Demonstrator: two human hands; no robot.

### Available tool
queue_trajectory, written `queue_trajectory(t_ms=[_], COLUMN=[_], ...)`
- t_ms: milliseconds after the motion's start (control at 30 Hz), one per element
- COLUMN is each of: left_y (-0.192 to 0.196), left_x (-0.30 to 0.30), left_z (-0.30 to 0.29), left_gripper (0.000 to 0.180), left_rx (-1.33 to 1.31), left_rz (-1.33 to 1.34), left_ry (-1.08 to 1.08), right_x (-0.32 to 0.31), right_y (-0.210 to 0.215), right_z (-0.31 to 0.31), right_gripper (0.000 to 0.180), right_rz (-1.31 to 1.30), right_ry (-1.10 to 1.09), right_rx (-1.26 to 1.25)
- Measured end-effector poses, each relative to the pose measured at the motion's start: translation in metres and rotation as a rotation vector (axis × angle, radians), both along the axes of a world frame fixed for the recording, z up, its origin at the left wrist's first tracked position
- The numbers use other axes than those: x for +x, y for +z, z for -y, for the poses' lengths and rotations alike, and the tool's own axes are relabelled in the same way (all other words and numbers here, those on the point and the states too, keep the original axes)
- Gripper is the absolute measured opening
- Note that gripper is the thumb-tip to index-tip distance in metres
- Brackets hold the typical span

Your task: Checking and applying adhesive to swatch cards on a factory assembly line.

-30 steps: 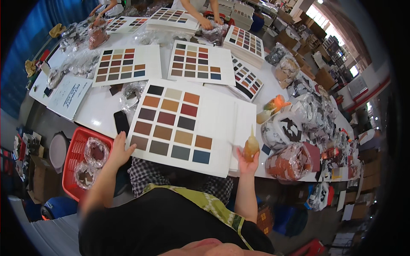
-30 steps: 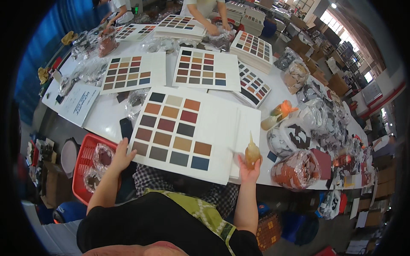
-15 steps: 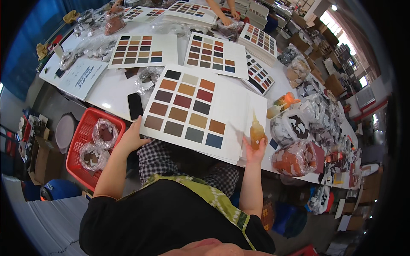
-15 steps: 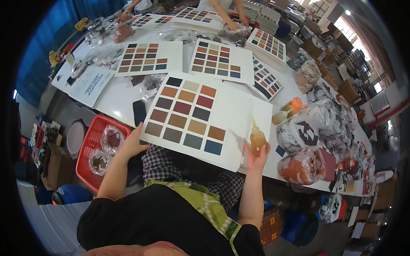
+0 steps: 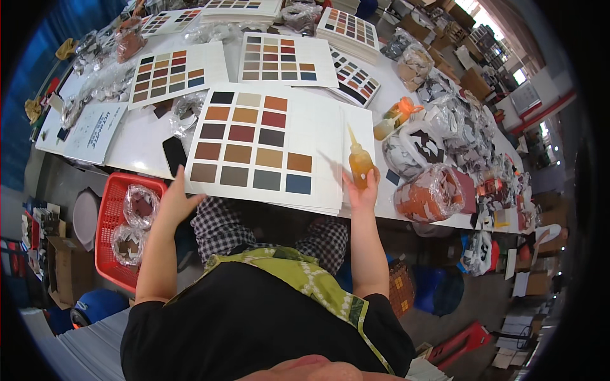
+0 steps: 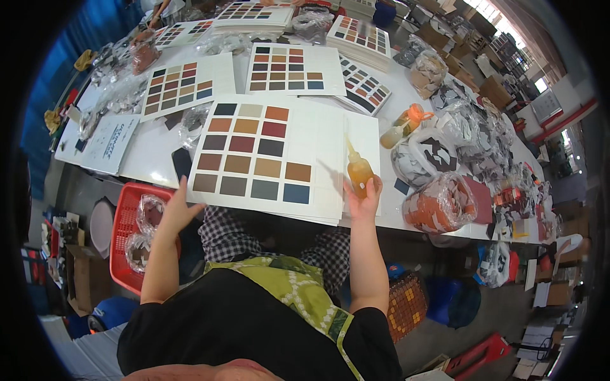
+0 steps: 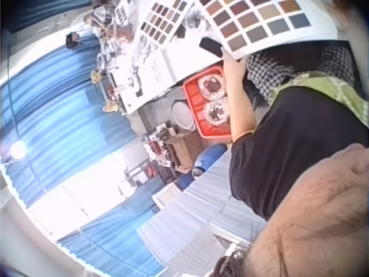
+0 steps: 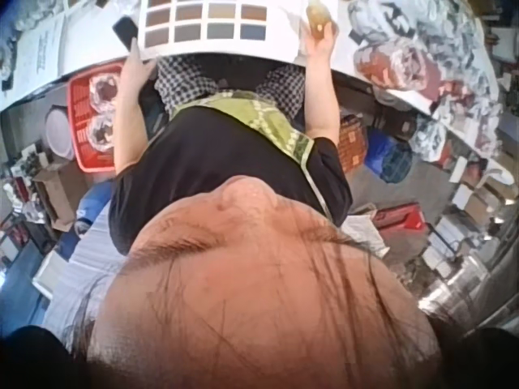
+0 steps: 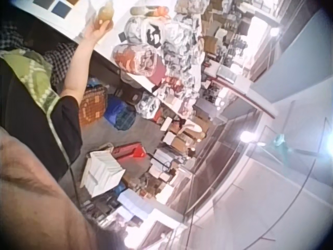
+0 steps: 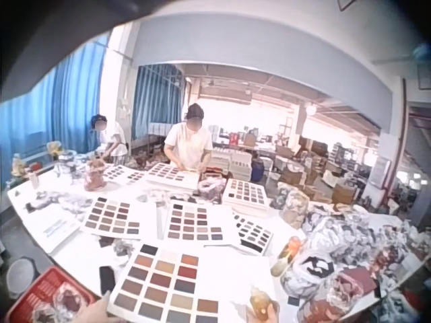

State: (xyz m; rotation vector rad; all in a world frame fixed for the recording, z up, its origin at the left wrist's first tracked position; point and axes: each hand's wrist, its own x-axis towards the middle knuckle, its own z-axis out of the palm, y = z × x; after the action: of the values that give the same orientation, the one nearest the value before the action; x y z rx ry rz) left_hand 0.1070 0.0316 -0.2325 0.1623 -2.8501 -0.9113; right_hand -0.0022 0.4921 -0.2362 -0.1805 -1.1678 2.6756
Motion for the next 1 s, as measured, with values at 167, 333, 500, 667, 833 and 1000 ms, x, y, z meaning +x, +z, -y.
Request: queue_trajectory(t_ms=[167, 333, 500, 667, 833, 1000], left_y=[0.001, 0.009, 0.002, 0.011, -0.06, -0.04], left_x=[0.007, 0.008, 0.012, 0.046, 0.057, 0.053], left_z=[-0.01, -0.013, -0.007, -0.074, -0.108, -0.112], left_gripper=[0.085, 0.073, 0.059, 0.05, 0.034, 0.036], left_rx=[0.098, 0.289, 0.506, 1.683, 1.651, 1.397], left_rz=[0.009, -0.002, -0.257, 0.239, 0.606, 0.571], left_ry=[-0.008, 0.065, 0.136, 0.164, -0.135, -0.197], right_x=[0.006, 0.009, 0.006, 0.01, 0.004, -0.028], right_y=[0.01, 0.029, 0.042, 0.053, 0.048, 0.033], right_z=[0.005, 0.01, 0.001, -0.013, -0.014, 0.009], right_gripper=[0.026, 0.034, 0.034, 0.037, 0.038, 0.039], right_rz=[0.009, 0.013, -0.011, -0.002, -0.05, -0.183], right_ry=[-0.002, -0.054, -0.078, -0.162, -0.271, -0.269], right_rx=[0.068, 0.133, 0.148, 0.192, 0.916, 1.034])
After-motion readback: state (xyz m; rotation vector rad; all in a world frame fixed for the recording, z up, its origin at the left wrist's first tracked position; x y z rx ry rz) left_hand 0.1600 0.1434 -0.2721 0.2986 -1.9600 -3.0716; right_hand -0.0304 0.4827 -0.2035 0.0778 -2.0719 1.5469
